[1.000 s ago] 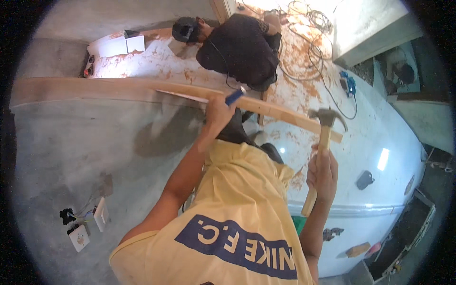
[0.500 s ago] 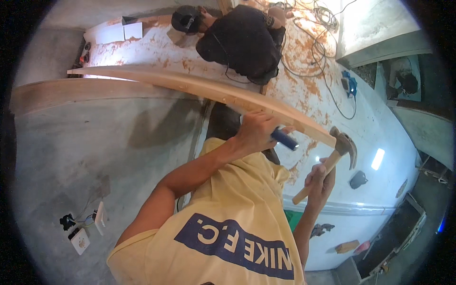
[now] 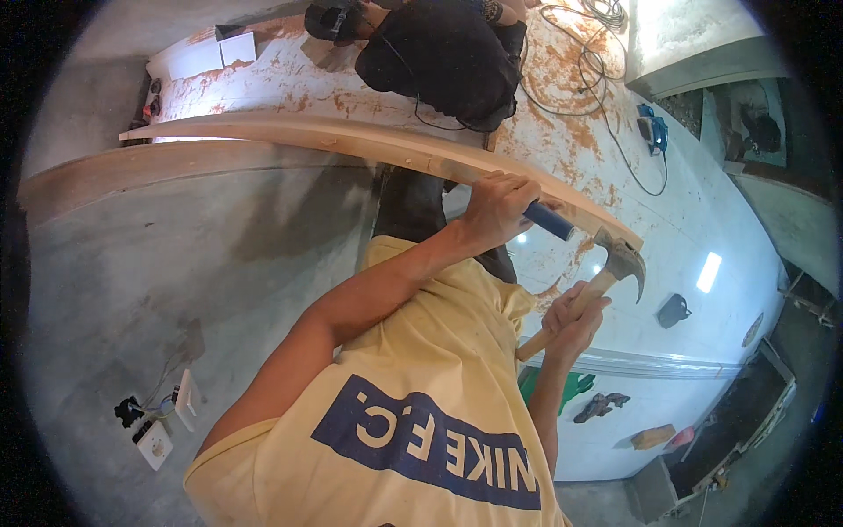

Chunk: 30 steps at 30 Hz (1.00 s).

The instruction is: The person installs a wooden door frame by positioning a long wooden board against a doorway and hammering nails through a small wooden block to secure it. The person uses a hammer and holds a wooden block to guide the nails.

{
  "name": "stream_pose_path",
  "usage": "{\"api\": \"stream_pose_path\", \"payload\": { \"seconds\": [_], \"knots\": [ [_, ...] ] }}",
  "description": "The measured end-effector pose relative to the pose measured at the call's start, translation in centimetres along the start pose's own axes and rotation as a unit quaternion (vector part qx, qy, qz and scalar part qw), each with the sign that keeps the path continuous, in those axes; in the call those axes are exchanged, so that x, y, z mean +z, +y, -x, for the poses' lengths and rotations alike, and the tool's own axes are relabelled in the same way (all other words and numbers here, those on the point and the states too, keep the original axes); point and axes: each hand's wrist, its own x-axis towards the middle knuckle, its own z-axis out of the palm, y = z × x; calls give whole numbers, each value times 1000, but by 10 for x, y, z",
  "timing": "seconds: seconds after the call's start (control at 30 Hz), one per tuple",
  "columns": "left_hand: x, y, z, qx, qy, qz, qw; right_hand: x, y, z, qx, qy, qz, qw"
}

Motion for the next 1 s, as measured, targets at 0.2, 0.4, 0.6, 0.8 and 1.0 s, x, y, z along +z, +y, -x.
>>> {"api": "stream_pose_path", "payload": {
  "seconds": [0.2, 0.4, 0.6, 0.8, 1.0],
  "knots": [
    [-5, 3, -1, -17, -5, -31, 999, 2, 5, -1, 21, 7, 18, 1000],
    [2, 15, 9, -80, -23, -39, 996, -4, 16, -2, 13, 14, 25, 1000],
    [8, 8, 8, -106, -64, -31, 992, -23, 28, -14, -17, 17, -49, 998],
    [12, -2, 2, -94, -107, -55, 988, -20, 15, -14, -46, 22, -13, 999],
    [2, 4, 4, -118, -111, 37, 986, -1, 2, -3, -66, 73, 24, 995]
  ]
}}
